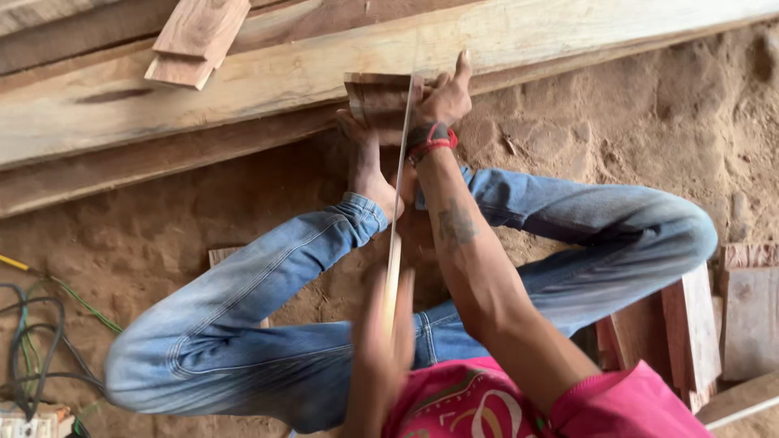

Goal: The person sits on the floor and uses a hand saw to cut a small rectangular block of wood. They hold the wood steady with one hand and saw with the other, producing sawdust as they work.

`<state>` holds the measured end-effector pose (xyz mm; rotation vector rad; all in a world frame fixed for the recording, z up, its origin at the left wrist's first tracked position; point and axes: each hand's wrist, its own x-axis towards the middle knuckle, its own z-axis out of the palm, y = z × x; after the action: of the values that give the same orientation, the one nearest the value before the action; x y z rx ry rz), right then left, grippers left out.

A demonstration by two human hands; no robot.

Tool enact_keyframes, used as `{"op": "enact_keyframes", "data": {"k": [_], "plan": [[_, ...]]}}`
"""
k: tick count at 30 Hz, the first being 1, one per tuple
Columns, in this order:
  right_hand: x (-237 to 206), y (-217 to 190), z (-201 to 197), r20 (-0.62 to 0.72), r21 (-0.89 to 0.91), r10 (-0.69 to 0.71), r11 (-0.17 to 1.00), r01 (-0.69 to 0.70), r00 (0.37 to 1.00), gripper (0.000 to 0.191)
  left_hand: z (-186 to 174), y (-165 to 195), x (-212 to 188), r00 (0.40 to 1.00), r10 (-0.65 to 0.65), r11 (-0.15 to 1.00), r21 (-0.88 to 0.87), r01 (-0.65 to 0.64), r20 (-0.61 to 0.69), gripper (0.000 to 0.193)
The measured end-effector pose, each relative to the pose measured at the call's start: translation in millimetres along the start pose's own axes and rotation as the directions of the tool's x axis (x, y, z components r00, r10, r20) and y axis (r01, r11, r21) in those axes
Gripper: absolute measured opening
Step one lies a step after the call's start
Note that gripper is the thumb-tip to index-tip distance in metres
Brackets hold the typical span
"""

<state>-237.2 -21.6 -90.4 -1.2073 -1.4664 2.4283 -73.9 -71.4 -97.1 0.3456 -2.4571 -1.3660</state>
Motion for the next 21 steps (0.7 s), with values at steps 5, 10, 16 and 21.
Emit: {"op": "enact_keyframes", "data": {"k": [5, 10, 16, 21], "plan": [[-5.7, 3.0, -2.1, 0.061, 0.033, 0.028, 0.999, -0.030, 0.998, 0.045, 8.6, -29.5, -24.5, 0.999, -0.037, 0.981, 0.190, 0.036, 0.003, 0.087], [2.6, 9.1, -3.6, 0.054, -0.032, -0.044, 0.998, 0.046, 0.998, 0.052, -9.6, 36.8, 7.9, 0.990, -0.052, 0.997, -0.061, 0.044, -0.132, 0.065], [5.1, 18.6, -16.4, 0.141, 0.053, -0.032, 0.998, 0.025, 0.989, 0.051, -45.3, 140.3, -28.9, 0.978, -0.075, 0.927, -0.376, -0.003, -0.192, 0.036], [-32.5, 30.8, -42.2, 0.253, 0.129, -0.154, 0.984, 0.124, 0.955, 0.014, -64.3, 136.5, -136.4, 0.930, -0.293, 0.953, -0.148, 0.265, -0.220, 0.041]]}}
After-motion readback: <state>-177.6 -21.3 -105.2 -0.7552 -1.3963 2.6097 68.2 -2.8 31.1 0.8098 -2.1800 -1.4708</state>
